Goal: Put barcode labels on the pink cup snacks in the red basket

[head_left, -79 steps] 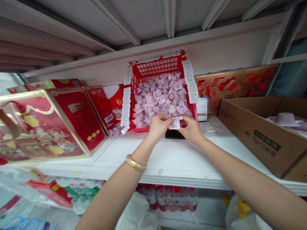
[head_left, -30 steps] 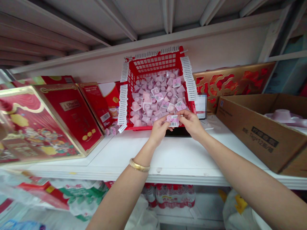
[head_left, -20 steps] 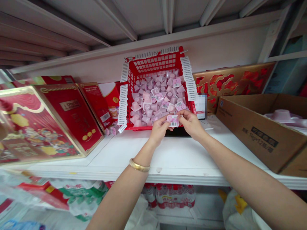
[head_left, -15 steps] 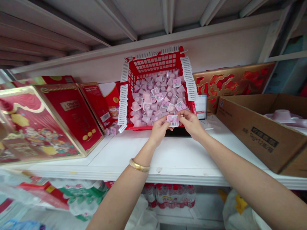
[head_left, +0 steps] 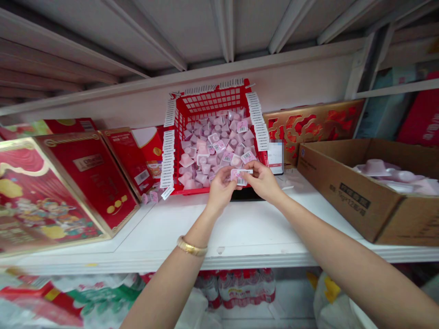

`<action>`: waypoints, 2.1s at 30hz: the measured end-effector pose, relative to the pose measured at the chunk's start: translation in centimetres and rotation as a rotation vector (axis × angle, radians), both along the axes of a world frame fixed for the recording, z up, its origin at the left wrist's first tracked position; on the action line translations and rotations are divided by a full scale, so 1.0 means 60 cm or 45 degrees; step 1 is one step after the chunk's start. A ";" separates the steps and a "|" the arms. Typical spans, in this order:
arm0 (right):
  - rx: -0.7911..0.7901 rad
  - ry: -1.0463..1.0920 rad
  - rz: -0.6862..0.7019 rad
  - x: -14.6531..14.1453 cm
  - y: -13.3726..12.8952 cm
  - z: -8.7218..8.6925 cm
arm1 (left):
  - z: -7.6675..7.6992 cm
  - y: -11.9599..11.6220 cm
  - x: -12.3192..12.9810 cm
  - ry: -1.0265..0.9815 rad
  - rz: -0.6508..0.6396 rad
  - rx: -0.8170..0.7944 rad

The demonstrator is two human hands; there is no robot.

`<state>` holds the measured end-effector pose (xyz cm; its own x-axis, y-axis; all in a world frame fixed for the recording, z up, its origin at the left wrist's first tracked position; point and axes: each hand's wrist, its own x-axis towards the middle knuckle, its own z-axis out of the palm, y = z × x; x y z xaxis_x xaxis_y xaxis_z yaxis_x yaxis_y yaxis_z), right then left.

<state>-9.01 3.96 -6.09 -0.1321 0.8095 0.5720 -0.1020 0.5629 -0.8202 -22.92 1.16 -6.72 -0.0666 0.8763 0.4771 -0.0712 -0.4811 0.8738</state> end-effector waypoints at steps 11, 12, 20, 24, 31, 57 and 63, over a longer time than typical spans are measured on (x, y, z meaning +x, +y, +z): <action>0.852 -0.618 -0.998 0.213 -0.142 0.095 | 0.097 -0.053 0.206 0.122 -0.189 0.182; 0.845 -0.634 -1.101 0.242 -0.146 0.099 | 0.103 -0.051 0.237 0.137 -0.266 0.176; 0.552 -0.869 -1.654 0.378 -0.138 0.083 | 0.089 -0.027 0.363 0.415 -0.545 0.208; 0.702 -0.851 -1.409 0.329 -0.138 0.057 | 0.058 -0.019 0.297 0.572 -0.328 0.374; 0.757 -0.956 -0.974 0.183 -0.119 0.042 | 0.052 0.034 0.086 0.773 0.296 0.362; 0.513 -1.021 -0.663 0.027 0.017 -0.011 | 0.030 0.048 -0.039 0.616 0.502 -0.010; 0.483 -0.775 -0.586 0.029 0.022 -0.014 | 0.028 0.034 -0.023 0.265 0.171 0.005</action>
